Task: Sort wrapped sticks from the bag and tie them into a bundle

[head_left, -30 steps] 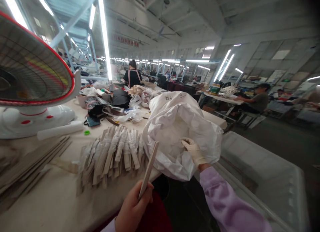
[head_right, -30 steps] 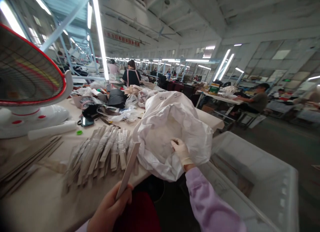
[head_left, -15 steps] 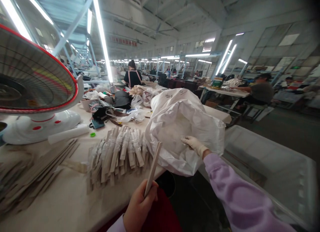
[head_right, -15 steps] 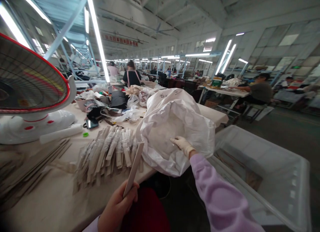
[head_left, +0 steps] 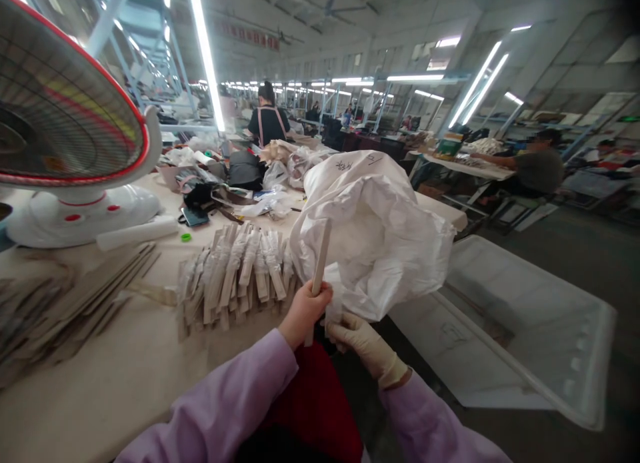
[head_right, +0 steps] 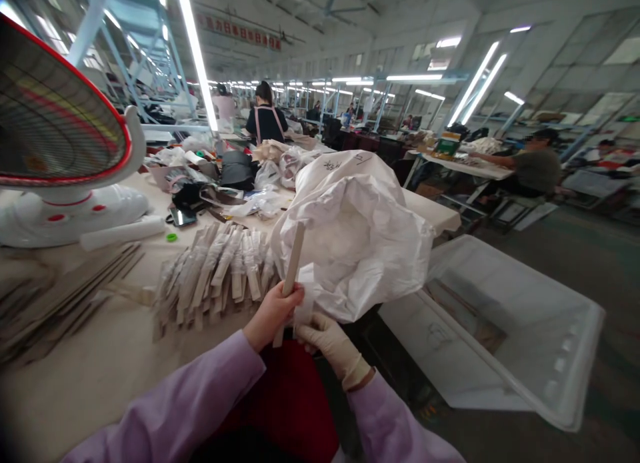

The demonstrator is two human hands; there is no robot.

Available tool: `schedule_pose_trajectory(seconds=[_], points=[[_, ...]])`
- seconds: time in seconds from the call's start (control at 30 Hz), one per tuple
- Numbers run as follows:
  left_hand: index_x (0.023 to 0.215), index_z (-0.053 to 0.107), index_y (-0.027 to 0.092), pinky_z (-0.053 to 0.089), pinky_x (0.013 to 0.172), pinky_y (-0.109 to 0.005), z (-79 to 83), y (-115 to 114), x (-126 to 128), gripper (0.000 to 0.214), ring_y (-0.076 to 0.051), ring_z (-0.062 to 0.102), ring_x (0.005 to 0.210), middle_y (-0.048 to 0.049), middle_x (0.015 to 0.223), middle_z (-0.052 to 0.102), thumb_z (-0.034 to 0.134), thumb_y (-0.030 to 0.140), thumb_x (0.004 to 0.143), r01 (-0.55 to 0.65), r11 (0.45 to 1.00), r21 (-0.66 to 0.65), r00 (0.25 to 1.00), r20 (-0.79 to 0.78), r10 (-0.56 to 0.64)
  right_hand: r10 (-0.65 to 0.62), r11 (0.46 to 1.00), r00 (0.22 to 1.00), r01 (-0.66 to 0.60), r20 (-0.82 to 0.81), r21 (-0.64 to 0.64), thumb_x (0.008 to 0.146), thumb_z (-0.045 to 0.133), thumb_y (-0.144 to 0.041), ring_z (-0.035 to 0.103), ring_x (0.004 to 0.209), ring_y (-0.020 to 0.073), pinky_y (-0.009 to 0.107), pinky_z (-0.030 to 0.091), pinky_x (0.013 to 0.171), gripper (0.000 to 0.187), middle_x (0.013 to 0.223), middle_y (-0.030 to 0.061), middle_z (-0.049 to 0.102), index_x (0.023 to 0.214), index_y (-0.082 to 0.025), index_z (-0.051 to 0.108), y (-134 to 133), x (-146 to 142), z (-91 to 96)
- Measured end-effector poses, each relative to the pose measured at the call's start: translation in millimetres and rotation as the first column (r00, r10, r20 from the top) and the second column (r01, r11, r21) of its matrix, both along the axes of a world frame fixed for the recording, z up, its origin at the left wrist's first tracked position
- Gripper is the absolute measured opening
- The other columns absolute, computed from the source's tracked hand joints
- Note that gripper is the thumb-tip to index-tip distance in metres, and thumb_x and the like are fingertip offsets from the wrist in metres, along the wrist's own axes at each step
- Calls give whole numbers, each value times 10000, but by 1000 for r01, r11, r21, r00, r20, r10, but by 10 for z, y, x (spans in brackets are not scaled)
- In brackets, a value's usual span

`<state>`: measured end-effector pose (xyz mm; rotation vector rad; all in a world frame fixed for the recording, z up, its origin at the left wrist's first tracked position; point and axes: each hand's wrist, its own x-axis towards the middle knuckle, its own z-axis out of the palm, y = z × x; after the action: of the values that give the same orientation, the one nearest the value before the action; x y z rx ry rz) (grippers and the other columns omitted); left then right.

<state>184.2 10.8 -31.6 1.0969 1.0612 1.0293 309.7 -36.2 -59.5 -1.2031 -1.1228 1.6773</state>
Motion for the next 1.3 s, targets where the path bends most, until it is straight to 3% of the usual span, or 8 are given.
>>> schedule_pose_trajectory(seconds=[0.1,0.23,0.37,0.53,0.67,0.97,1.13,1.3], points=[[764,492,151,218,398,-175,56,-49,-107,237,-25,291,402,73,549,431,564,374,726,118,992,47,986,-125,-111,8,998,999,-11,-45,-62,649,716,-384,437,464,52,181,288,432,261,550,-29,557,759,-154,657,15,17,0],[854,519,139,218,400,-188,168,-281,-341,408,-46,275,407,57,558,446,340,505,837,166,986,25,967,-201,-158,-341,939,903,340,-260,-48,579,770,-383,424,453,52,182,310,419,278,511,-49,531,632,-169,601,186,189,109],[793,521,151,307,458,-192,153,-527,-564,321,-71,365,478,58,561,429,429,458,819,142,988,67,939,-325,-113,-490,861,762,499,-423,-99,602,764,-375,443,473,67,194,345,416,266,578,-32,579,667,-178,598,317,251,183],[820,542,172,394,571,-221,136,-683,-755,213,-108,471,583,36,634,510,494,378,789,79,959,273,859,-507,73,-517,854,694,455,-501,-252,652,730,-375,439,463,75,208,375,408,233,587,-36,571,712,-196,593,383,160,160],[869,557,189,435,614,-238,162,-732,-841,211,-134,550,637,9,706,599,484,376,803,108,922,372,768,-620,160,-474,880,713,362,-517,-308,699,685,-370,462,477,76,207,397,416,198,639,-15,600,736,-192,606,396,135,176],[923,583,211,480,693,-278,-16,-732,-882,209,-181,642,742,-32,827,683,470,354,821,212,825,524,594,-739,317,-413,910,770,372,-487,-183,657,699,-340,587,681,162,278,468,518,194,719,2,636,785,-219,618,393,43,80],[907,586,214,486,680,-268,-38,-726,-928,203,-178,647,731,-26,810,685,463,353,823,217,830,515,568,-758,322,-448,892,744,412,-495,-188,630,732,-315,574,667,133,262,479,569,203,742,-2,642,758,-195,629,350,5,130],[908,575,210,483,642,-240,-48,-779,-952,193,-156,637,683,-7,768,673,481,354,821,146,832,536,621,-704,344,-513,856,685,454,-518,-248,606,768,-354,468,497,60,173,395,423,247,598,-35,592,700,-181,618,378,-4,166]])
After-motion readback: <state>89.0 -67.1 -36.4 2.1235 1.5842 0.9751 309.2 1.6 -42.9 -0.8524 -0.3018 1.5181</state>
